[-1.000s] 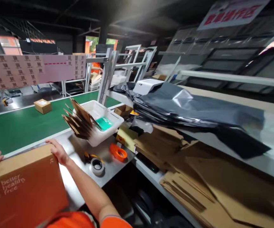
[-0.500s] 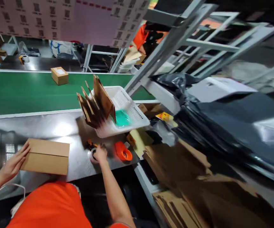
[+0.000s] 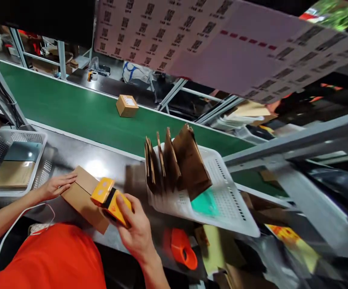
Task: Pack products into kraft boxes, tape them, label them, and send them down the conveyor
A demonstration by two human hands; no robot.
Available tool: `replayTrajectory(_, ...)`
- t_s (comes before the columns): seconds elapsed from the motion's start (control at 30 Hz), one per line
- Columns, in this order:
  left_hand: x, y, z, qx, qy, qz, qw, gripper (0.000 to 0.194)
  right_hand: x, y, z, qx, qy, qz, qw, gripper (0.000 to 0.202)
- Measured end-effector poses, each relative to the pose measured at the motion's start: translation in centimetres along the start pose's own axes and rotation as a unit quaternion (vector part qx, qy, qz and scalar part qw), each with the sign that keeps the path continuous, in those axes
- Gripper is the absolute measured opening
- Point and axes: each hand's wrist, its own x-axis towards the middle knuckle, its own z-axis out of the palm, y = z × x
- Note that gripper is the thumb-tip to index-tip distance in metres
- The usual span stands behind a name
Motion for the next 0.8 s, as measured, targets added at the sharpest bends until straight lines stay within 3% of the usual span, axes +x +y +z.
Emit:
replayTrajectory(0.1, 0.3, 0.2, -0.5, -0.024, -0.021, -0.031, 0.999, 0.043, 2.5, -2.0, 2.5, -0.098, -0.044, -0.108, 0.988, 0.074)
replayTrajectory(0.2, 1.1, 1.8, -0.9, -0.046, -0.029, -0.095, 0.994, 0.039, 2.5, -1.5, 4.1, -0.129, -0.05, -0.113, 0.984, 0.075)
replayTrajectory(0.27, 1.8, 3.8, -0.7, -0.106, 0.037, -0.18, 0.977, 0.033, 1.7, -0.9, 4.2, -0.11, -0.051, -0.09, 0.989, 0.075)
replayTrajectory(0.33, 2.7, 6.0, 0.3, -0.24, 0.119, -0.31, 0.912, 0.038, 1.1, -0.5, 3.9, -0.096, -0.064, -0.068, 0.991, 0.078)
replayTrajectory(0.4, 3.7, 8.1, 1.7, -0.377, 0.133, -0.407, 0.821, 0.053, 0.8, -0.4, 3.6, -0.097, -0.075, -0.059, 0.991, 0.082)
replayTrajectory(0.47, 4.6, 9.6, 3.0, -0.489, 0.091, -0.437, 0.75, 0.061, 0.8, -0.6, 3.5, -0.108, -0.09, -0.06, 0.988, 0.083)
replayTrajectory(0.57, 5.3, 10.6, 3.7, -0.591, 0.066, -0.435, 0.675, 0.06, 1.6, -0.9, 3.2, -0.118, -0.13, -0.048, 0.983, 0.083)
replayTrajectory(0.7, 5.4, 10.2, 3.2, -0.583, 0.074, -0.474, 0.656, 0.048, 3.9, -1.7, 1.9, -0.077, -0.228, -0.045, 0.97, 0.075)
replayTrajectory(0.8, 5.8, 9.1, 2.6, -0.537, 0.076, -0.499, 0.676, 0.034, 6.0, -2.9, 0.6, -0.056, -0.335, 0.001, 0.941, 0.068)
